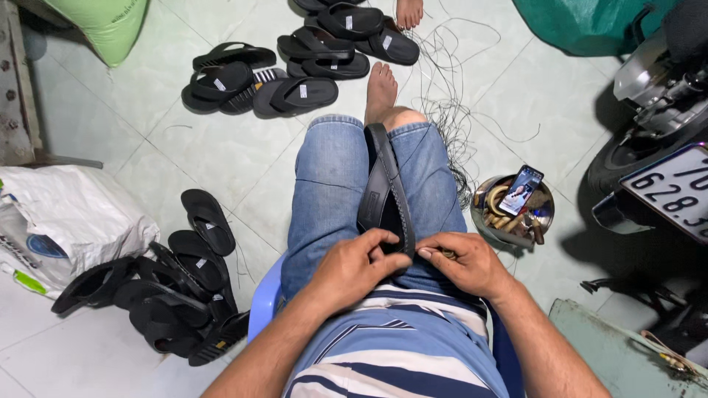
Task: The person sits on a blue plastic chair and sews a black sandal held on their lap using a needle and thread. They repeatedly push the needle through the sandal's strap and pull the thread to stitch it. Several other sandals are scattered on the floor nearby.
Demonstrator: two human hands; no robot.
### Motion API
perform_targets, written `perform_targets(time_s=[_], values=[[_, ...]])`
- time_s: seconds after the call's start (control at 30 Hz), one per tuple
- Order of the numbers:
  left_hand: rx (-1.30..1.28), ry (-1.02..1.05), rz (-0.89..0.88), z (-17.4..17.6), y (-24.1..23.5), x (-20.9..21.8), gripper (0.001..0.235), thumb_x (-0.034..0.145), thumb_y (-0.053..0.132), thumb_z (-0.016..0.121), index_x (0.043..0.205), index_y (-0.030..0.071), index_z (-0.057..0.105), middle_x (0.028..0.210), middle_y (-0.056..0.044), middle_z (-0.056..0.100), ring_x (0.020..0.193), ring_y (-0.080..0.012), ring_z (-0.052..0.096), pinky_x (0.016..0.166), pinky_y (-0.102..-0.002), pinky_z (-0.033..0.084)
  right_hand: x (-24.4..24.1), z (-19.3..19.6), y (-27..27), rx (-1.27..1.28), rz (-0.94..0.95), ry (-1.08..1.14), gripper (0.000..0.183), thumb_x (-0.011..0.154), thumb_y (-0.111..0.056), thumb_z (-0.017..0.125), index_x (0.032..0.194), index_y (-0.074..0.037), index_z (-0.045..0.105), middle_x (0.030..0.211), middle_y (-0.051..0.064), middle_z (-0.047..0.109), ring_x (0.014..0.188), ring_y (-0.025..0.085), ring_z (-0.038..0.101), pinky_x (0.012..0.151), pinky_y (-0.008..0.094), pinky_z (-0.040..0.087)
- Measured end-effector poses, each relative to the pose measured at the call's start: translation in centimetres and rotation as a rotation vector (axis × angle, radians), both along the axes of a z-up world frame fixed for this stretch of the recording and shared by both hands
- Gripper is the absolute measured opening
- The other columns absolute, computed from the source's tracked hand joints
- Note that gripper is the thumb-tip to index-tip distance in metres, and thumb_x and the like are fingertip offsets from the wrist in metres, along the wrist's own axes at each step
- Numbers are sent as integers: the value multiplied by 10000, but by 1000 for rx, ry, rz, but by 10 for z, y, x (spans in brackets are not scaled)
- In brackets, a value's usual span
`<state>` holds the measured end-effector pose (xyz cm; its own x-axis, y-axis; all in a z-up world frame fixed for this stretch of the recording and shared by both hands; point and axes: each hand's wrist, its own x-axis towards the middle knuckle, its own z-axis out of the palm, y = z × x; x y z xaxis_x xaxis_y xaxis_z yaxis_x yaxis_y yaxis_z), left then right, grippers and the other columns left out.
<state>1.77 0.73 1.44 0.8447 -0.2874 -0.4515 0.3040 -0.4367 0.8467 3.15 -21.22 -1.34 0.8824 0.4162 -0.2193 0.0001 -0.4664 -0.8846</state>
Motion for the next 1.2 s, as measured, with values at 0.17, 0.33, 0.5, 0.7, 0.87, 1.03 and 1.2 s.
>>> perform_targets(time_s=[0.17, 0.33, 0.5, 0.7, 0.87, 1.03, 1.2], values=[[55, -196, -3, -31, -5, -7, 191, 852, 284, 593, 1027, 225, 645, 800, -68, 695, 778, -310, 663, 638, -391, 531, 0, 3, 1, -54, 37, 1, 103, 753, -165, 662, 831, -159, 730, 630, 124, 675, 639, 310, 671, 586, 391, 519], [189, -453, 4, -12, -4, -15, 209, 897, 344, 510, 1070, 288, 612, 889, 4, 653, 727, -270, 659, 599, -381, 543, 9, 47, 7, -145, 150, 107, 88, 756, -183, 644, 785, -131, 710, 592, 161, 666, 602, 352, 653, 574, 436, 504], [-88, -286, -29, -7, -6, -13, 139, 864, 265, 565, 949, 209, 660, 1074, -50, 566, 842, -393, 638, 667, -430, 555, 26, 99, 17, -286, 250, 100, 255, 779, -278, 628, 974, -122, 685, 750, 139, 724, 746, 334, 693, 714, 467, 532], [-472, 157, 1193, -23, 91, 14, 204, 844, 156, 519, 963, 19, 612, 1022, -113, 610, 818, -235, 623, 664, -306, 536, 25, 82, -1, -303, 226, -68, 317, 870, -230, 510, 1161, -181, 626, 1049, 111, 621, 929, 369, 627, 768, 482, 506], [355, -626, 971, -30, 88, 6, 309, 802, 96, 603, 1101, 61, 531, 1118, -129, 495, 1068, -302, 484, 960, -389, 351, 18, 62, -3, -370, 313, -185, 300, 792, -207, 611, 1085, -236, 663, 928, 51, 662, 869, 309, 643, 730, 435, 519], [154, -924, 63, -8, 7, -9, 182, 822, 260, 630, 991, 194, 640, 1031, 24, 643, 1098, -203, 525, 1049, -392, 195, 19, 54, 1, -418, 368, -218, 260, 796, -204, 582, 1024, -263, 692, 895, 3, 643, 835, 245, 644, 684, 378, 534], [248, -634, 82, -38, -22, -28, 118, 843, 363, 601, 918, 274, 619, 794, 112, 598, 731, -132, 635, 618, -265, 500, 15, 48, -3, -584, 381, -228, 304, 759, -233, 586, 1031, -341, 666, 879, -57, 622, 820, 211, 634, 674, 364, 539]])
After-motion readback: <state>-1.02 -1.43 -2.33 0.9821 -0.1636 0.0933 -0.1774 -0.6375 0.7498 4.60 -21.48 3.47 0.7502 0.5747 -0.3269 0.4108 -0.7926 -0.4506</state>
